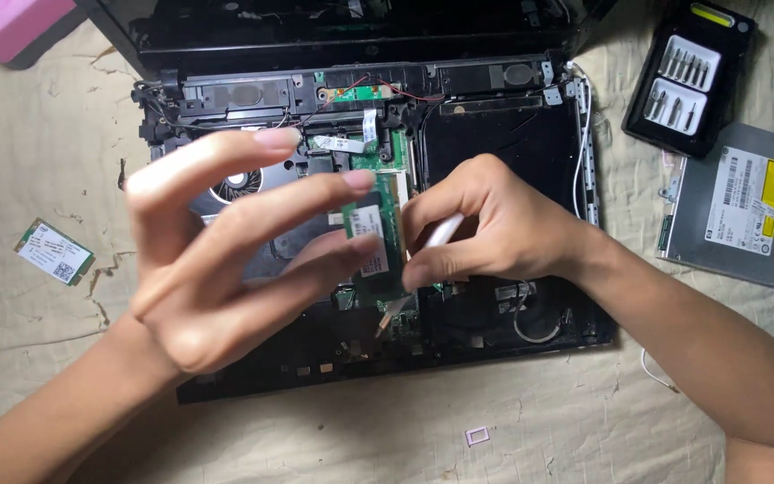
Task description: A person is attempting to install a RAM module and reconnect a small ribbon cable on a laptop motherboard using a plastic tool.
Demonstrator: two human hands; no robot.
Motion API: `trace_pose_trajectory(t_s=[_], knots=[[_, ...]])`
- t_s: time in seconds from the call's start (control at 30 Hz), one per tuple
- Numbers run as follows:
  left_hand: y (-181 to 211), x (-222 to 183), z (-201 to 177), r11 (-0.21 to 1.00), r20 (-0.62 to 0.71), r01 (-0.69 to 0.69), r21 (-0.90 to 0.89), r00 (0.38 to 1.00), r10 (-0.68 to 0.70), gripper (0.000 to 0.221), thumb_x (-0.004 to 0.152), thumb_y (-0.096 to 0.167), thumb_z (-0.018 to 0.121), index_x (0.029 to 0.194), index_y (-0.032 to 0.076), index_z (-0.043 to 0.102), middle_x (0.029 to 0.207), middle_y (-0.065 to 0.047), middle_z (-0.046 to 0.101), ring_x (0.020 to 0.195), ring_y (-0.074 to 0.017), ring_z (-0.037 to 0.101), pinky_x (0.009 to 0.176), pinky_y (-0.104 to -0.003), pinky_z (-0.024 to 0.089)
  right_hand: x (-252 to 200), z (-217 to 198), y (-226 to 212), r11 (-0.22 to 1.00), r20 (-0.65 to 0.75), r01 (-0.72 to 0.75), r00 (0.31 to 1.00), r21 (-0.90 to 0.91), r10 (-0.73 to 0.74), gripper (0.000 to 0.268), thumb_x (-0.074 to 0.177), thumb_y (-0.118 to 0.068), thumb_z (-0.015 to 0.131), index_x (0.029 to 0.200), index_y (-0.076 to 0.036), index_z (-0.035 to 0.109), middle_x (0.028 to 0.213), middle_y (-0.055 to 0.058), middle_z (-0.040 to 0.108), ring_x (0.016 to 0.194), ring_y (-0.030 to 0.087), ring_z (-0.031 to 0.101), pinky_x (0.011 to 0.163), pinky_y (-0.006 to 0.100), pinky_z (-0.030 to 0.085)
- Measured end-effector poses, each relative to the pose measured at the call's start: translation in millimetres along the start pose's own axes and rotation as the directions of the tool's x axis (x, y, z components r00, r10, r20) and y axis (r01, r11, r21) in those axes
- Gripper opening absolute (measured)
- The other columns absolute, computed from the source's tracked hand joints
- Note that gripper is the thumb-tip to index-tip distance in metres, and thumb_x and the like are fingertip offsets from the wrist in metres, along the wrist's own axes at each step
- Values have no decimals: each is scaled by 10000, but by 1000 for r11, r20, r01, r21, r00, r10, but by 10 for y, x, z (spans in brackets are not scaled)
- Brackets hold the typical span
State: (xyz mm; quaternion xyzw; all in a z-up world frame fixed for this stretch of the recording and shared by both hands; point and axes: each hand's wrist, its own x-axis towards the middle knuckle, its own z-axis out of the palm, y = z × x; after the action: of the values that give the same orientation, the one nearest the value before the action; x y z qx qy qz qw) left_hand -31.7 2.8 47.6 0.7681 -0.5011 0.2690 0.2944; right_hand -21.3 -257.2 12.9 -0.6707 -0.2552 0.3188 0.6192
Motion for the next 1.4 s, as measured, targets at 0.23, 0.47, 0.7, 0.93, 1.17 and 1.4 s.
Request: trace_pose_trajectory(t_s=[0.23, 0.47, 0.7, 0.93, 1.17, 1.4], knots=[[71, -38, 176, 976, -50, 182, -123, 981, -189, 137, 1033, -90, 677, 1131, -7, 726, 1303, -299, 609, 1202, -454, 603, 925, -469, 591, -3, 18, -36, 995, -35, 19, 999, -102, -22, 112, 909, -148, 763, 865, -45, 769, 676, -13, 685, 576, 20, 495, 487, 192, 353], [58, 50, 151, 705, 269, 596, -385, 803, -532, 310, 1086, 126, 466, 881, -10, 653, 820, -84, 668, 739, -190, 624, 707, -316, 451, 13, 24, -87, 995, -118, -43, 993, -91, 32, 236, 910, -223, 739, 749, -52, 726, 564, -14, 574, 502, 35, 444, 447, 202, 296], [39, 8, 192, 598, 362, 669, -443, 743, -563, 292, 1070, 162, 540, 809, 38, 585, 727, -26, 567, 666, -133, 489, 631, -282, 380, 19, 22, -66, 996, -86, -45, 996, -74, 39, 231, 921, -185, 746, 736, -49, 721, 565, -37, 519, 509, 33, 403, 461, 207, 269], [86, 10, 189, 512, 413, 734, -447, 677, -609, 249, 1035, 163, 622, 806, 70, 588, 699, 19, 515, 621, -77, 411, 560, -241, 348, 24, 26, -45, 992, -75, -20, 997, -126, 11, 230, 932, -189, 744, 740, -67, 708, 616, -47, 549, 563, 29, 424, 502, 210, 303], [66, -9, 219, 451, 434, 755, -476, 648, -626, 257, 1044, 154, 610, 802, 73, 576, 705, 21, 519, 639, -69, 430, 572, -233, 372, 32, 43, -76, 993, -94, -49, 995, -103, 39, 252, 933, -190, 742, 718, -74, 682, 567, -43, 487, 523, 34, 383, 470, 213, 271], [70, -13, 214, 426, 440, 758, -494, 641, -629, 246, 1044, 149, 610, 814, 68, 578, 718, 18, 520, 652, -68, 432, 574, -232, 375, 36, 42, -77, 993, -89, -43, 995, -110, 33, 251, 940, -192, 736, 722, -75, 692, 575, -46, 500, 529, 32, 389, 477, 209, 274]])
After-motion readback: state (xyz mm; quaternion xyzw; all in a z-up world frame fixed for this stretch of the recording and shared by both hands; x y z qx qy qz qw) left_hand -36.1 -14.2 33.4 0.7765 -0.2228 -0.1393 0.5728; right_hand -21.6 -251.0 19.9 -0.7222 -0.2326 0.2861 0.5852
